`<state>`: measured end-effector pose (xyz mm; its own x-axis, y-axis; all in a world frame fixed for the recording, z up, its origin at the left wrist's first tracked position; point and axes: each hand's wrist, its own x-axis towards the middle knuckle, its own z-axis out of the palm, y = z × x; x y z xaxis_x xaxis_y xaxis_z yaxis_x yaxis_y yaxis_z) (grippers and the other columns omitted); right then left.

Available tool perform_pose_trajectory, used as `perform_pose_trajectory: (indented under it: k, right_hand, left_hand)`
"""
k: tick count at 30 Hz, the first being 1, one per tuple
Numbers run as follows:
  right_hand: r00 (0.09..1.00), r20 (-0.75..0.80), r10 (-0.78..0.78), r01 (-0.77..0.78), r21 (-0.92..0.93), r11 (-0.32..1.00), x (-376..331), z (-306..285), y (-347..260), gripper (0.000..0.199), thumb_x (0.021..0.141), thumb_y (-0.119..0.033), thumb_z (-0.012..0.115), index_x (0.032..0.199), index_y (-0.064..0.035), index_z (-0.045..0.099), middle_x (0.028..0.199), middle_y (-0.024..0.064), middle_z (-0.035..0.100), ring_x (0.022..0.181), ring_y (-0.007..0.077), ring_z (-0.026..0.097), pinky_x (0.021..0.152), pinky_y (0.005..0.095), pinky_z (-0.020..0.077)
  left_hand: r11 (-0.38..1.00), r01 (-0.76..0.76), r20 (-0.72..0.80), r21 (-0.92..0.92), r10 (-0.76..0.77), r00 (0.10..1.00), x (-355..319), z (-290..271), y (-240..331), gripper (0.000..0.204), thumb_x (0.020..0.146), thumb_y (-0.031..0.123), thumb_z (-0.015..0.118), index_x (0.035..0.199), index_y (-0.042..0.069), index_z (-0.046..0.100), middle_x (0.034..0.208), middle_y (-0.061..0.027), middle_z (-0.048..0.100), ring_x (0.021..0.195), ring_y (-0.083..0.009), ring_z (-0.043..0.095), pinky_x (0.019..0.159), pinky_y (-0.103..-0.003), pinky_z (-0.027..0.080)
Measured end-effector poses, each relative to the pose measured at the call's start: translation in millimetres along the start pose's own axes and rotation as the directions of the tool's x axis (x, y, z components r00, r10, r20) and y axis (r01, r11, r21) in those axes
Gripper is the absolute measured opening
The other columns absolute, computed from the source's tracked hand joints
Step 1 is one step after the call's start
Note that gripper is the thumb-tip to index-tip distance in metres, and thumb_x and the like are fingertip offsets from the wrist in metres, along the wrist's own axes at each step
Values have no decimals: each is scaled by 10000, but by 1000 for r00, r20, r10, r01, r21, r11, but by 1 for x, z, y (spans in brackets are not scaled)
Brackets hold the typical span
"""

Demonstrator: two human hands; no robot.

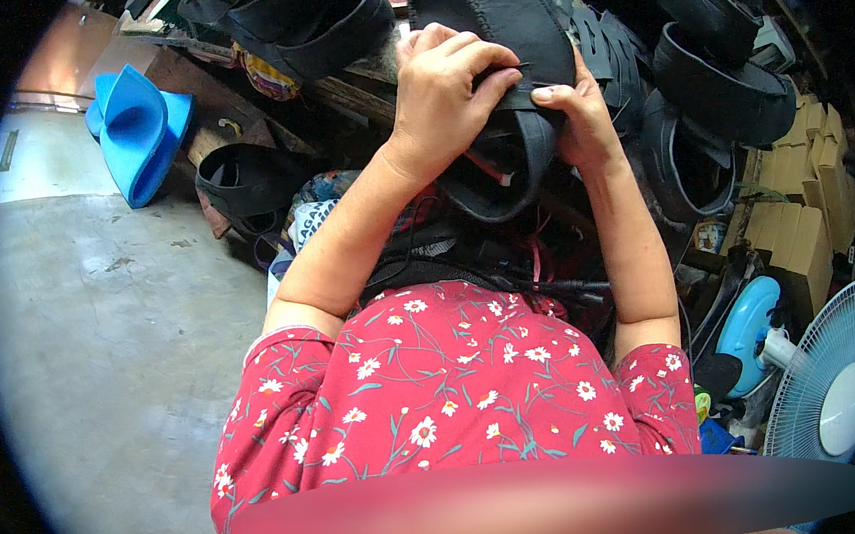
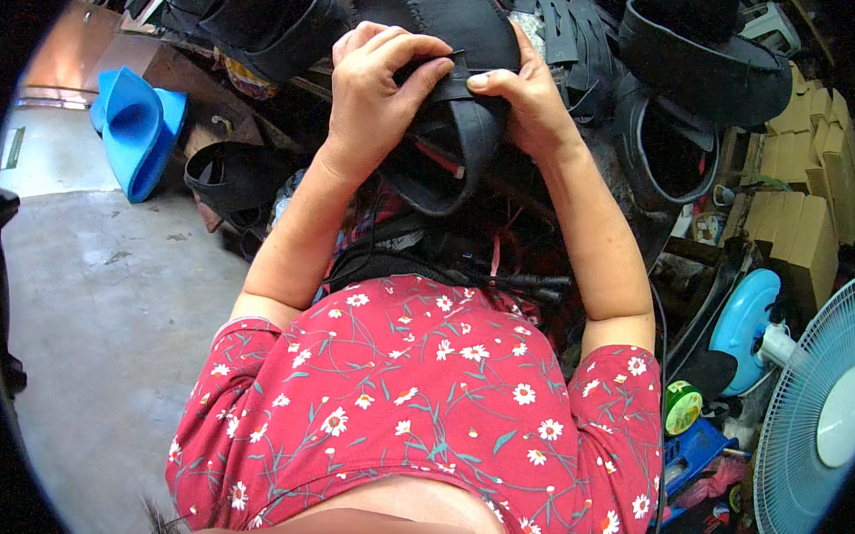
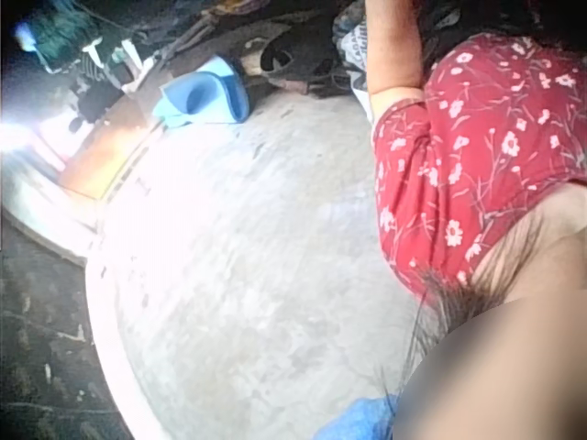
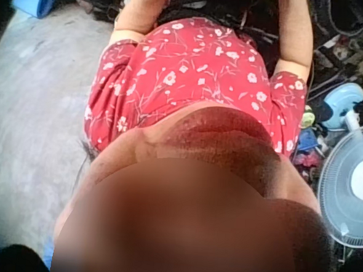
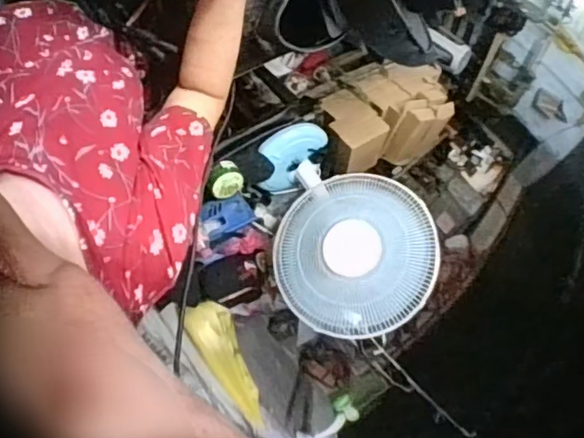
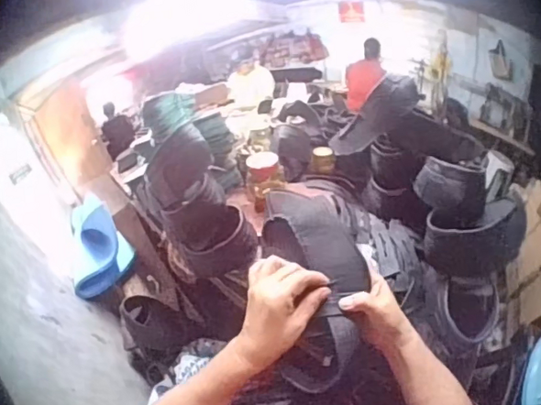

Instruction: The person holds a black sandal and repeatedly taps the strap area with a small hammer. They rotate the sandal to access different parts of the strap and sole, then set it down and pick up another sandal to continue the same process.

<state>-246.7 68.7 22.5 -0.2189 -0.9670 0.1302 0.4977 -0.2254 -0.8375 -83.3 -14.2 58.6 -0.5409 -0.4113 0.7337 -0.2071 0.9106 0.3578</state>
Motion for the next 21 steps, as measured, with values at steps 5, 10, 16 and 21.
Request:
perform_pose_trajectory:
  k: [5,10,16,21]
  right_hand:
    - [1000,18,16,-16,6,1000,-1,-3,0,604,734,52,687,1293,-56,486,1100,86,638,914,175,662,830,317,569]
    - [999,32,0,0,8,1000,0,-3,3,595,748,47,703,1293,-45,482,1077,91,642,906,174,666,823,320,577]
    - [992,-18,126,-127,-62,990,7,-6,-5,587,746,-13,757,1273,-6,498,1064,94,653,895,163,657,842,306,549]
    - [995,-29,96,-100,-237,966,12,-10,-10,618,697,-6,763,1262,3,513,1046,94,665,892,181,659,846,322,540]
  left_hand:
    - [996,23,40,83,-27,999,5,1,3,109,745,221,741,788,137,687,800,11,624,885,-224,558,852,-393,370]
    - [978,159,100,132,-173,980,8,6,1,126,732,246,748,769,144,683,842,10,630,927,-246,557,851,-417,366]
    - [983,111,176,149,-137,975,6,11,2,141,772,265,732,795,134,683,821,9,619,897,-232,562,823,-411,387]
    - [945,183,-6,-269,-192,981,-2,12,-6,34,792,114,697,811,87,697,805,-51,661,799,-276,596,843,-383,428]
